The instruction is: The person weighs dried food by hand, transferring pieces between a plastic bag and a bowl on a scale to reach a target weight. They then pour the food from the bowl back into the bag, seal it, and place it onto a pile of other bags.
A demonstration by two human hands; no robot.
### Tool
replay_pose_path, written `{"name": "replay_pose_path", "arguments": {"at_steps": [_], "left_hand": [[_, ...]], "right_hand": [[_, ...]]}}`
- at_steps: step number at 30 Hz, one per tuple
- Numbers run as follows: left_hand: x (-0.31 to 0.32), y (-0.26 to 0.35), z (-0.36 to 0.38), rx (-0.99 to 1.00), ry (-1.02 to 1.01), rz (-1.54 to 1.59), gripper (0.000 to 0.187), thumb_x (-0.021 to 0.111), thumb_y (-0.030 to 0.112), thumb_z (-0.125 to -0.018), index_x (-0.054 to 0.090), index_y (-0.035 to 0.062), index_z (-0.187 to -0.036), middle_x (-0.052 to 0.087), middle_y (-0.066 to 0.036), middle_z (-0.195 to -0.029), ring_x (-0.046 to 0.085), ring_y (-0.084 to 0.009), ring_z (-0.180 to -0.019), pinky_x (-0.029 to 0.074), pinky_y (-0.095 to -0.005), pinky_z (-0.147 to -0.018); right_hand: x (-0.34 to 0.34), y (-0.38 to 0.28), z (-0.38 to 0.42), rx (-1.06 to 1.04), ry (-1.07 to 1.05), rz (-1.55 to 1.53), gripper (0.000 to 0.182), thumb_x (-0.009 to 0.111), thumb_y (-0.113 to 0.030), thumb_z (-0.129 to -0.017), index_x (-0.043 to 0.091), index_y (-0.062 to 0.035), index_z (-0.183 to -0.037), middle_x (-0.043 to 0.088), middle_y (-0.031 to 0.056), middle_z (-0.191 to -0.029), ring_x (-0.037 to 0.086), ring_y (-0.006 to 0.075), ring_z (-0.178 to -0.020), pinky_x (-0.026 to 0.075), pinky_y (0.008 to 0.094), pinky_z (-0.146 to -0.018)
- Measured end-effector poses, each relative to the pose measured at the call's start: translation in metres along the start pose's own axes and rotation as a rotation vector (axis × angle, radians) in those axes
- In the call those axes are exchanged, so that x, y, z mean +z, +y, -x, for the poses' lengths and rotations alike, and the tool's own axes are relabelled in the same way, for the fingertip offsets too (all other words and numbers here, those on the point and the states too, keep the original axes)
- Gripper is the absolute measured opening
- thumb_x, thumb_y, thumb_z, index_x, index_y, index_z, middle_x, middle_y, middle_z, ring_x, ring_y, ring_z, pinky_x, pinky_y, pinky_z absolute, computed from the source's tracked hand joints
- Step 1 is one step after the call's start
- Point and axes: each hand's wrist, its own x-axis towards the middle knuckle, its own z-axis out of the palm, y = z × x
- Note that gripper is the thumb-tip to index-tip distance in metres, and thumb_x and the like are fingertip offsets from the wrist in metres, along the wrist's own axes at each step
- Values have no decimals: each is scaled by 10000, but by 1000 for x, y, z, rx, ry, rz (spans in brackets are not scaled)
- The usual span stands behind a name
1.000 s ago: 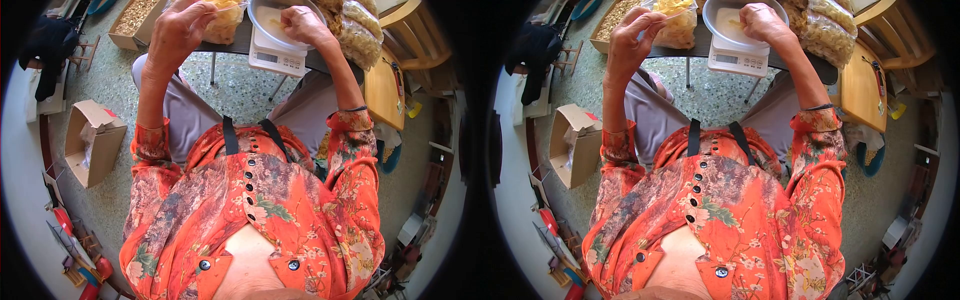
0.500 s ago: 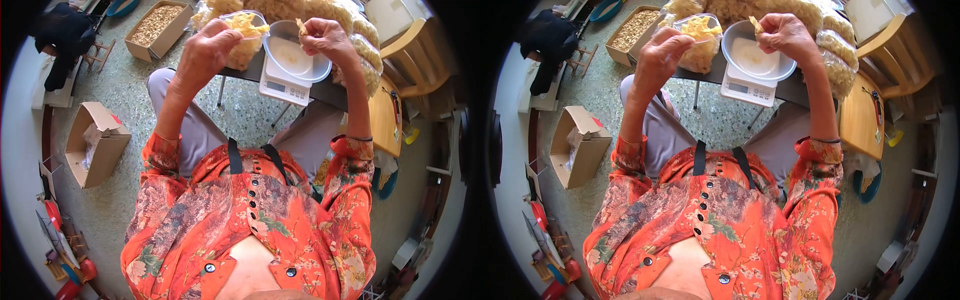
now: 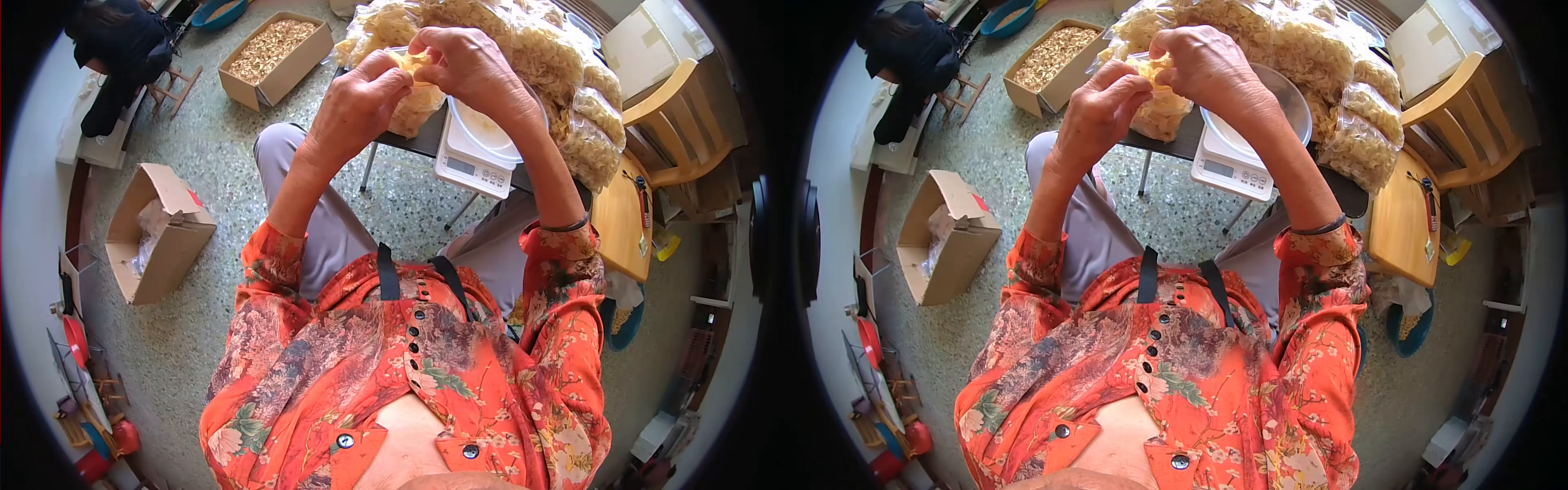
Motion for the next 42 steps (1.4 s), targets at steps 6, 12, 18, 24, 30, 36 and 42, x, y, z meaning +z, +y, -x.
{"name": "replay_pose_path", "arguments": {"at_steps": [6, 12, 18, 24, 30, 36, 42], "left_hand": [[2, -7, 2, 43, 97, 1, 91, 716, 74, -899, 642, 71, -952, 615, -98, -1001, 694, -346, -813, 571, -443, -679], [7, -7, -1, 47, 84, -52, 157, 745, 47, -893, 694, 99, -1031, 709, -74, -1061, 714, -313, -937, 573, -389, -768], [11, -16, 5, 23, 60, -137, 144, 746, 72, -910, 654, 95, -1019, 721, -94, -964, 719, -329, -854, 570, -401, -710], [14, -14, 7, -5, 41, -113, 149, 752, 87, -923, 658, 90, -1038, 724, -106, -956, 734, -298, -846, 565, -371, -707], [19, -28, 10, -73, -83, -148, 126, 710, 28, -960, 674, 61, -1076, 727, -78, -946, 743, -173, -900, 568, -300, -765], [11, -44, 8, -124, -42, 13, 111, 717, 31, -958, 699, 31, -1067, 723, -75, -942, 714, -129, -832, 570, -283, -739], [4, -62, 8, -277, -61, 117, 113, 698, 94, -999, 684, 20, -1082, 721, -73, -995, 702, -133, -872, 597, -283, -770]], "right_hand": [[-8, 2, 6, -214, 119, 15, 67, 691, -66, -850, 710, -42, -910, 696, 124, -795, 701, 284, -788, 551, 390, -725], [17, 9, 9, -460, 70, -71, 154, 663, -42, -806, 740, -96, -928, 712, 135, -1034, 684, 319, -958, 548, 424, -814], [-15, -5, 27, -141, 229, -40, 195, 643, 46, -805, 730, -51, -950, 694, 149, -1008, 685, 333, -949, 565, 392, -839], [-52, 6, 149, 216, 630, -35, 160, 752, -147, -928, 700, -50, -1044, 727, 69, -917, 692, 189, -818, 537, 306, -760], [-42, 60, 381, 940, 817, -124, 203, 683, -232, -1018, 670, -31, -1000, 678, 10, -899, 573, 93, -753, 490, 245, -689], [18, 68, 602, 1514, 863, -219, 217, 621, -215, -1006, 694, -16, -962, 706, 60, -789, 669, 134, -637, 550, 284, -562], [92, 60, 691, 1757, 736, -363, 186, 677, -153, -940, 753, -16, -1042, 752, 117, -855, 736, 206, -775, 591, 362, -718]]}}
